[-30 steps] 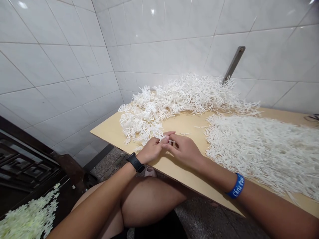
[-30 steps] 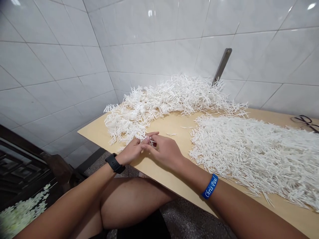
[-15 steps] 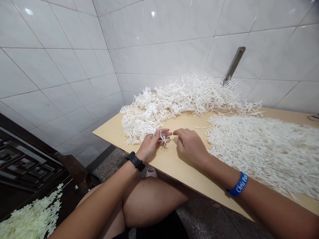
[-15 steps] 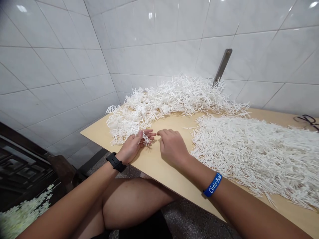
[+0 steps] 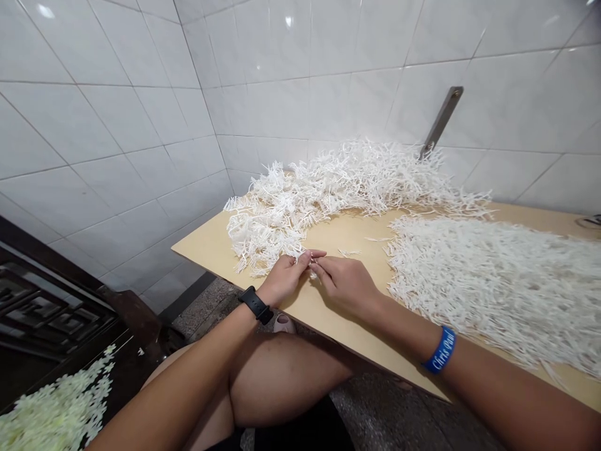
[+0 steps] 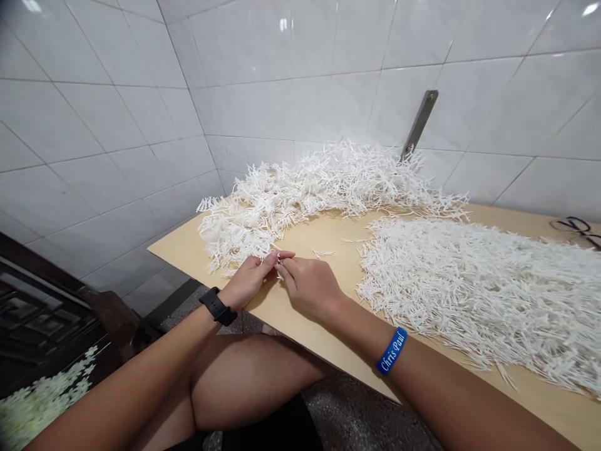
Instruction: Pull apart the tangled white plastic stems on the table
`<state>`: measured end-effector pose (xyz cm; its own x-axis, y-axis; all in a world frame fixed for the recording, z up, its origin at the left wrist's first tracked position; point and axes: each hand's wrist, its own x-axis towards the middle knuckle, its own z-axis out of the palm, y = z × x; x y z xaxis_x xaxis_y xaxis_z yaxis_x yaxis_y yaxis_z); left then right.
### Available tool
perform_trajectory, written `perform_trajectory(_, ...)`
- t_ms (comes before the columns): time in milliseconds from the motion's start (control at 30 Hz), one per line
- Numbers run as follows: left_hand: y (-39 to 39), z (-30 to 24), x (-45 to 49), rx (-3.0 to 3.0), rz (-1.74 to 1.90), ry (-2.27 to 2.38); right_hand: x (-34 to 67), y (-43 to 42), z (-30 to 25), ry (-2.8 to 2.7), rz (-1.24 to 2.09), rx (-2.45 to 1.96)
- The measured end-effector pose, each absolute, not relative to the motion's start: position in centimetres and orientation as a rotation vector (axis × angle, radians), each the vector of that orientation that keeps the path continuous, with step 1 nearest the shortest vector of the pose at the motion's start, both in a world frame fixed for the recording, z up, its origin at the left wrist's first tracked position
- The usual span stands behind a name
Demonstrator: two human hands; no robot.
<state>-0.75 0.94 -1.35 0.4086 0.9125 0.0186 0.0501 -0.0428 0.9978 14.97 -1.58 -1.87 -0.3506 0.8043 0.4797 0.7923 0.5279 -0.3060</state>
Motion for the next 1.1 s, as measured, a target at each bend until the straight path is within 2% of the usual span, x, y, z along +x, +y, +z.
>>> perform_trajectory(200, 1.8, -2.1, -0.3, 1.108, 1.143, 0.974, 14.8, -2.3, -1.8, -2.219, -0.203, -0.962)
perform_trajectory(300, 2.4, -2.1, -0.5, 0.923, 1.219, 0.94, 15.2, -2.6, -1.4, -2.204, -0.255, -0.936)
perform_trajectory(567, 1.9, -2.3, -0.4, 1.164, 1.097, 0.796, 17.4, -0.4, -2.2, -2.136, -0.275, -1.423)
perform_trajectory(767, 1.4, -1.7, -0.6, 1.409, 1.011, 0.839, 16.2, -1.3, -1.3, -2.065, -0.079, -1.329)
perform_trajectory(900, 1.1, -1.5, -0.4, 1.516, 0.988, 0.831, 15.4, -1.5, -1.6, -2.189, -0.106, -1.328)
perform_trajectory(1100, 1.9, -2.3, -0.5, 1.218, 1.138, 0.921, 15.0, -2.0, -1.9, -2.319, -0.18, -0.996)
